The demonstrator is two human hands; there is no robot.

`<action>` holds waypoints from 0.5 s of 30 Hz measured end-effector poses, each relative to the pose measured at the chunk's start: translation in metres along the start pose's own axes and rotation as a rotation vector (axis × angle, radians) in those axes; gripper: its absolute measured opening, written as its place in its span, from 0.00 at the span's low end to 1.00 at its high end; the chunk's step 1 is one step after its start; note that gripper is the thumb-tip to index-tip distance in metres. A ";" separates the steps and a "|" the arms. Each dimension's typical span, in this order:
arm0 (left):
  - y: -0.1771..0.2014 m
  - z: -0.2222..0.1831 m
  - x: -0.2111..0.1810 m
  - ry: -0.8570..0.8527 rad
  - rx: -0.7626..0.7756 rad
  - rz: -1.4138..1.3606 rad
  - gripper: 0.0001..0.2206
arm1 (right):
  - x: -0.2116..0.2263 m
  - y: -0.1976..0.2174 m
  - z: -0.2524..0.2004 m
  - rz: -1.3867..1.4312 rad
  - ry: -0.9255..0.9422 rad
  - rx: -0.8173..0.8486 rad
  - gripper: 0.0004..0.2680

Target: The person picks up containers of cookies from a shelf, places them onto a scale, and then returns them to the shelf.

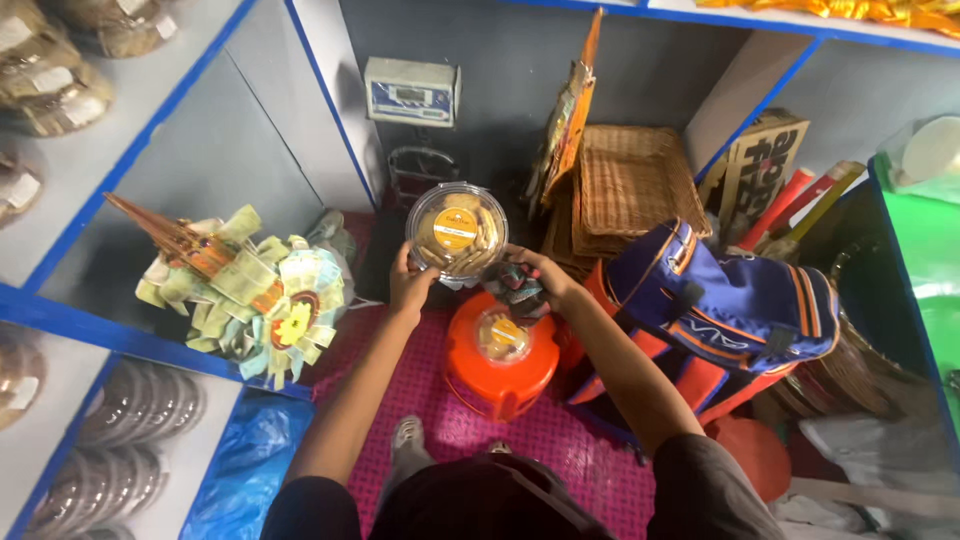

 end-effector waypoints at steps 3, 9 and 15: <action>-0.014 0.008 0.052 0.026 0.031 0.084 0.36 | -0.004 -0.016 -0.040 0.005 -0.067 -0.014 0.21; -0.034 -0.027 0.064 0.037 0.121 0.380 0.37 | -0.026 -0.013 -0.092 0.123 -0.218 -0.073 0.11; -0.062 -0.030 0.140 0.103 0.207 0.431 0.38 | -0.067 0.014 -0.091 0.036 -0.313 -0.188 0.15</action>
Point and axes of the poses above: each hand's wrist, its own z-axis towards the middle knuckle, its own y-axis out of the back of the hand, x = y × z, the point moved 6 cm from there along z, towards the middle knuckle, and after that the axes turned 15 degrees about z, right-handed, at the moved point
